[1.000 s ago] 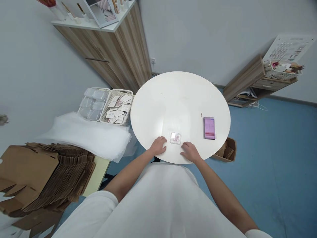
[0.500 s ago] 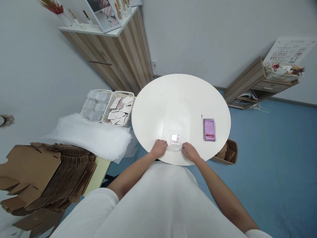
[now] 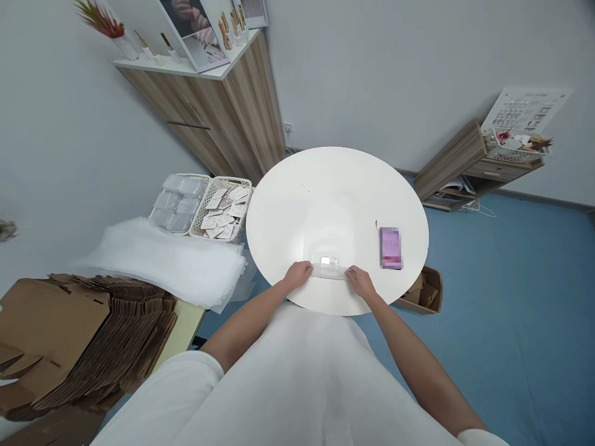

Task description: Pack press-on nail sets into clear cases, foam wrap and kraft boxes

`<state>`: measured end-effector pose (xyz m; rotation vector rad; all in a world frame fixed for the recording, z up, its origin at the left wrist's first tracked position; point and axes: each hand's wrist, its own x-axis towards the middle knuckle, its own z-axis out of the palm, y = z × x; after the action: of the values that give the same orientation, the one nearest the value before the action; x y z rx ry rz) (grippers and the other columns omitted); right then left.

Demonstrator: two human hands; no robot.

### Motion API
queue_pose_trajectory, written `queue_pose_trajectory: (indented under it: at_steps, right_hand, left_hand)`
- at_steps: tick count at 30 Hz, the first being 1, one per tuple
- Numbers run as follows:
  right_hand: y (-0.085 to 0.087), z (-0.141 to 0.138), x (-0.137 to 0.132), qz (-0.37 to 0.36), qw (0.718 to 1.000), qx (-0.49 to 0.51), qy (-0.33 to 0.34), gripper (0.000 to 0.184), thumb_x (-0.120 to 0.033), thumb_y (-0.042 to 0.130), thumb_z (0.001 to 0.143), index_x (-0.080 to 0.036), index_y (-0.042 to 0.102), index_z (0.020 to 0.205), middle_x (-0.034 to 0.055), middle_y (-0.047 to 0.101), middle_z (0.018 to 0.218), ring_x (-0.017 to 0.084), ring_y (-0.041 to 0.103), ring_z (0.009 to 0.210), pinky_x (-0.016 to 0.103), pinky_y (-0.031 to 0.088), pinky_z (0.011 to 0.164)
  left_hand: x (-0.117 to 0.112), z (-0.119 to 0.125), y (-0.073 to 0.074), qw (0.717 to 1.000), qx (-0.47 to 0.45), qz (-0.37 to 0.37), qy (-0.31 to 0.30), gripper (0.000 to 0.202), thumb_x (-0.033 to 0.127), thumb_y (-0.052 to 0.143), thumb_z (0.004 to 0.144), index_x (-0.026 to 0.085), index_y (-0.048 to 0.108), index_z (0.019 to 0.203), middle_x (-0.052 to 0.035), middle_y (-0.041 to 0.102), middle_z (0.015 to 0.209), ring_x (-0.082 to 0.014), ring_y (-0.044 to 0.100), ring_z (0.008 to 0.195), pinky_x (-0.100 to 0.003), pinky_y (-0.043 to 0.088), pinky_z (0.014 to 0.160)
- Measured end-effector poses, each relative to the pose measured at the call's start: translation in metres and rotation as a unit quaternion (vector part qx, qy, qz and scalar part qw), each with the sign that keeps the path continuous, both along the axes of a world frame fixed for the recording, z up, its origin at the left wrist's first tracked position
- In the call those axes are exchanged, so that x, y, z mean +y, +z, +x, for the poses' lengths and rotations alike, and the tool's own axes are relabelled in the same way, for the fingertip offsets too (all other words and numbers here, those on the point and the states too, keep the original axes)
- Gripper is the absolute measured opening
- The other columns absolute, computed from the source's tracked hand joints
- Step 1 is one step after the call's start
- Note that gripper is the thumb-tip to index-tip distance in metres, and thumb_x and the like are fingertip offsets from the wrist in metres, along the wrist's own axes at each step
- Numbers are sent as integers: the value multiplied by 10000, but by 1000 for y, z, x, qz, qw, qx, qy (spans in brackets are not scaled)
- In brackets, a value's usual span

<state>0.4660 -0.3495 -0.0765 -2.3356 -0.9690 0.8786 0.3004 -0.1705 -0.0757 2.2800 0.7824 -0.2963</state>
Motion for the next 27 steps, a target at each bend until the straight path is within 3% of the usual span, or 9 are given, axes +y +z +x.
queue_pose_trajectory:
  at_steps: [5,9,11,14,17,20,24,27]
  right_hand:
    - [-13,-2,15,-59,995,-64,-41,166,-319,383,794,-231,525,801,18,594,730,153,533,629,258,367,544]
    - [-16,-11,24,-13,982,-190,-10,264,-194,435,760,-214,480,1019,94,564,975,213,525,870,327,387,699]
    - [-14,-14,28,30,972,-226,64,300,-111,416,753,-214,483,1026,114,504,1126,239,448,1046,382,338,834]
    - [-8,-18,30,62,960,-196,188,301,-49,386,747,-231,512,951,78,441,1246,232,329,1191,424,239,947]
    - [-4,-18,29,61,957,-175,224,250,-104,445,735,-218,513,947,75,372,1316,244,232,1256,460,176,981]
    - [-4,-14,30,54,953,-169,247,265,-240,544,700,-196,507,959,104,327,1340,283,229,1251,473,192,972]
    - [-2,-12,41,16,948,-176,265,294,-225,602,646,-191,510,923,126,409,1250,284,393,1116,413,319,889]
    - [4,-16,42,0,948,-171,268,296,-239,607,627,-180,505,898,129,471,1139,259,482,955,364,372,787]
  left_hand:
    - [1,12,-8,997,52,30,41,228,260,338,799,187,551,760,-49,593,733,-192,554,729,-284,400,610]
    - [-2,19,-7,996,45,72,42,193,237,404,764,178,518,907,-93,561,933,-235,518,891,-352,382,742]
    - [-3,22,-5,994,1,106,9,266,188,421,747,187,477,1007,-111,509,1062,-254,461,1010,-382,345,818]
    - [-6,23,-1,987,-82,104,-87,305,108,365,761,226,471,1021,-90,445,1189,-237,365,1143,-397,269,919]
    - [-9,21,3,979,-114,66,-155,299,97,400,735,243,494,979,-51,390,1276,-224,254,1237,-412,167,996]
    - [-12,21,4,979,-98,59,-171,374,157,532,649,225,482,1013,-59,312,1342,-267,170,1273,-437,106,1017]
    - [-15,27,3,980,-73,70,-174,428,258,595,610,219,455,1012,-82,331,1326,-276,259,1233,-424,120,1011]
    - [-17,28,5,978,-70,78,-180,379,242,584,609,197,463,966,-113,465,1184,-278,431,1093,-409,187,975]
